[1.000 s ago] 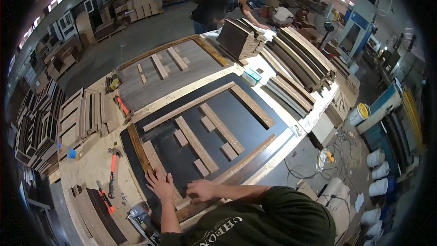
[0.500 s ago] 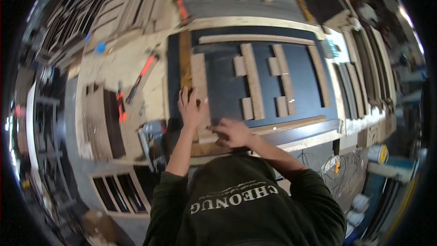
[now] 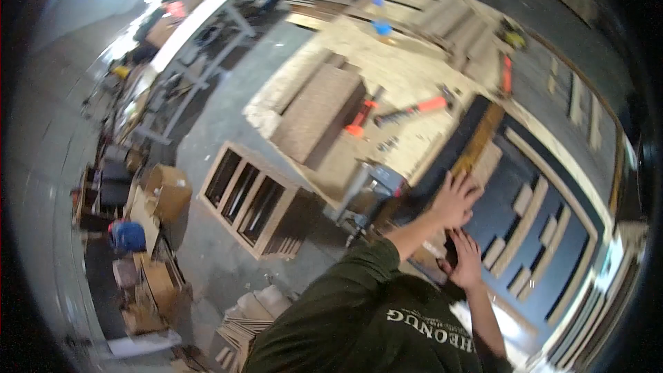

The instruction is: Assembling wooden frames using glue and a pneumatic stapler on a workshop bench.

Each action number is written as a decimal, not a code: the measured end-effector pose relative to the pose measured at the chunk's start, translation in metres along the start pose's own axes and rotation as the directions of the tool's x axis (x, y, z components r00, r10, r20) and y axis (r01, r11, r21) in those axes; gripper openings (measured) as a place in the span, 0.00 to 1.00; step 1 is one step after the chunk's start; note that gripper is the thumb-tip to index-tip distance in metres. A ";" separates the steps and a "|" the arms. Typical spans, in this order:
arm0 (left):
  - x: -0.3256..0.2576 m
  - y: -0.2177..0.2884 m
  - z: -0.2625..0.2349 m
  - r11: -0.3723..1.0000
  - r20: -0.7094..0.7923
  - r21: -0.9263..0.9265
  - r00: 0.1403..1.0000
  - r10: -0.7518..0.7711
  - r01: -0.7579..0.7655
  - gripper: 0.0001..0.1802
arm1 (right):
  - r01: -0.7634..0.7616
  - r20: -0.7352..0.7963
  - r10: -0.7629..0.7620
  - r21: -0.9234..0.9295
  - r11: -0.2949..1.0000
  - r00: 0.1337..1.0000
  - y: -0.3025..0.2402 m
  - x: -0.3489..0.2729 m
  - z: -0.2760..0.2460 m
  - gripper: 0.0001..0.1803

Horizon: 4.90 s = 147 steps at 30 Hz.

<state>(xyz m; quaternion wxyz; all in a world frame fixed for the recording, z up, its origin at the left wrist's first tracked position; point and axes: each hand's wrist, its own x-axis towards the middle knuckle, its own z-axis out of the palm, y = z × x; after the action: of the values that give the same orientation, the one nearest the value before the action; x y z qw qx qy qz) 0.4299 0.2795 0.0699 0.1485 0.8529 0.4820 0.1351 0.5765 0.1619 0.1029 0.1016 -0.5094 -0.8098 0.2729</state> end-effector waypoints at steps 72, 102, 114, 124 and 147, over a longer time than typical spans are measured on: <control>-0.157 -0.081 -0.066 0.647 -0.117 -0.211 0.638 -0.761 0.733 0.27 | 0.142 -0.132 -0.149 -0.060 0.988 0.980 0.005 0.006 0.019 0.44; -0.141 -0.086 -0.053 0.737 -0.219 -0.057 0.712 -0.667 0.673 0.41 | 0.168 -0.333 -0.178 -0.058 0.984 0.926 0.005 0.006 0.013 0.43; -0.148 -0.068 -0.072 0.637 -0.118 -0.206 0.627 -0.770 0.743 0.34 | 0.150 -0.283 -0.153 -0.034 0.988 0.947 0.012 -0.003 0.011 0.47; -0.197 -0.065 -0.182 0.264 0.244 -0.854 0.793 -0.559 0.449 0.14 | 0.039 -0.073 -0.036 0.044 0.998 0.997 0.023 -0.009 0.019 0.54; -0.115 -0.048 -0.151 0.926 0.642 0.010 0.708 -0.295 0.377 0.35 | 0.037 -0.114 -0.015 0.199 0.979 0.993 0.022 0.002 0.008 0.50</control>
<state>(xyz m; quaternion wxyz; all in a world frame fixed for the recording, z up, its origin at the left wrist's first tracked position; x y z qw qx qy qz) 0.2783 0.2223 0.1796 0.3755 0.7349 0.5417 -0.1597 0.5884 0.1683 0.0842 0.2012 -0.5004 -0.7777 0.3230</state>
